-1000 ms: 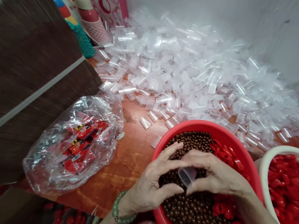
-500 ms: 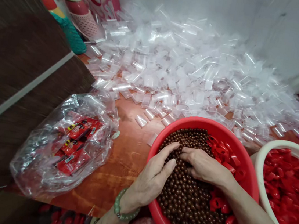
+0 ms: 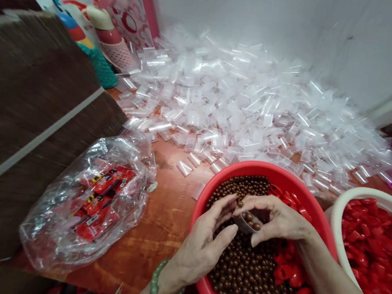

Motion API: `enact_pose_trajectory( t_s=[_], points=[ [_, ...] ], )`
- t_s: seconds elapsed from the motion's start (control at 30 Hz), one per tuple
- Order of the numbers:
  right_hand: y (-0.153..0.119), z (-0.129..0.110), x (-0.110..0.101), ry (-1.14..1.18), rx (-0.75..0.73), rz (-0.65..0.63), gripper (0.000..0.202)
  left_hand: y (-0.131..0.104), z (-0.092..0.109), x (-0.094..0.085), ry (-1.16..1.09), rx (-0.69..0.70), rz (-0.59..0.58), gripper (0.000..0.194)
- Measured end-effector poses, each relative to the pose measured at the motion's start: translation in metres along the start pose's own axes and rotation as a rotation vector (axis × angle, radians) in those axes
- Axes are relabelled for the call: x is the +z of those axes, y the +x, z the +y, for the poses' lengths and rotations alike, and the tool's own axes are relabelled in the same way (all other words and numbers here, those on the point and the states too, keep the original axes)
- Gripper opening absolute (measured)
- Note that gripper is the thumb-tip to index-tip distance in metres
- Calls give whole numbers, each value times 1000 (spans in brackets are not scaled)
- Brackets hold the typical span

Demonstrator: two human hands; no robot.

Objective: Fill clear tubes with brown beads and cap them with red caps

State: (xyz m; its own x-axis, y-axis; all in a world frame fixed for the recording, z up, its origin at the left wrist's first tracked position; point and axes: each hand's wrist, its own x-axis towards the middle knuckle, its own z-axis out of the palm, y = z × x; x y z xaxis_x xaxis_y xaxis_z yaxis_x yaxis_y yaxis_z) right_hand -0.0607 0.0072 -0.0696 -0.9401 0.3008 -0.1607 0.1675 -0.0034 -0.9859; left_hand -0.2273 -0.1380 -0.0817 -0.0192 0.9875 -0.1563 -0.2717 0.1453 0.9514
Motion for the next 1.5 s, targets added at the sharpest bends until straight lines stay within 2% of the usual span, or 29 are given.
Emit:
enact_pose_trajectory(
  t_s=[0.1, 0.2, 0.33, 0.4, 0.57, 0.67, 0.83, 0.93, 1.07, 1.23, 1.37, 1.5],
  points=[
    [-1, 1, 1, 65, 0, 22, 53, 0, 0, 6, -101, -24, -30, 51],
    [-1, -1, 1, 20, 24, 13, 49, 0, -1, 9, -155, -58, -20, 56],
    [-2, -1, 0, -17, 19, 22, 50, -1, -5, 9, -135, -60, 39, 68],
    [-3, 1, 1, 9, 16, 31, 52, -2, -6, 10, -118, -61, 23, 70],
    [-1, 3, 5, 58, 22, 5, 51, 1, -2, 12, -92, -58, -47, 60],
    [0, 3, 6, 93, 28, -9, 49, 4, -2, 12, -70, -68, -39, 53],
    [0, 2, 8, 169, 84, -14, 45, 8, -3, 10, -92, -122, 27, 54],
    [0, 0, 13, 180, 51, 86, 47, 10, -2, 10, -125, -129, 58, 51],
    [-2, -3, 19, 21, -34, 259, 49, 11, 0, 10, -74, -118, 45, 42],
    [-3, -4, 20, -172, -122, 267, 26, 11, -1, 8, -94, -117, 56, 45],
    [-3, -5, 22, -282, -165, 347, 22, 11, -2, 7, -163, -122, 47, 43],
    [-3, -6, 23, -276, -142, 383, 21, 12, -3, 7, -178, -102, 41, 40]
  ],
)
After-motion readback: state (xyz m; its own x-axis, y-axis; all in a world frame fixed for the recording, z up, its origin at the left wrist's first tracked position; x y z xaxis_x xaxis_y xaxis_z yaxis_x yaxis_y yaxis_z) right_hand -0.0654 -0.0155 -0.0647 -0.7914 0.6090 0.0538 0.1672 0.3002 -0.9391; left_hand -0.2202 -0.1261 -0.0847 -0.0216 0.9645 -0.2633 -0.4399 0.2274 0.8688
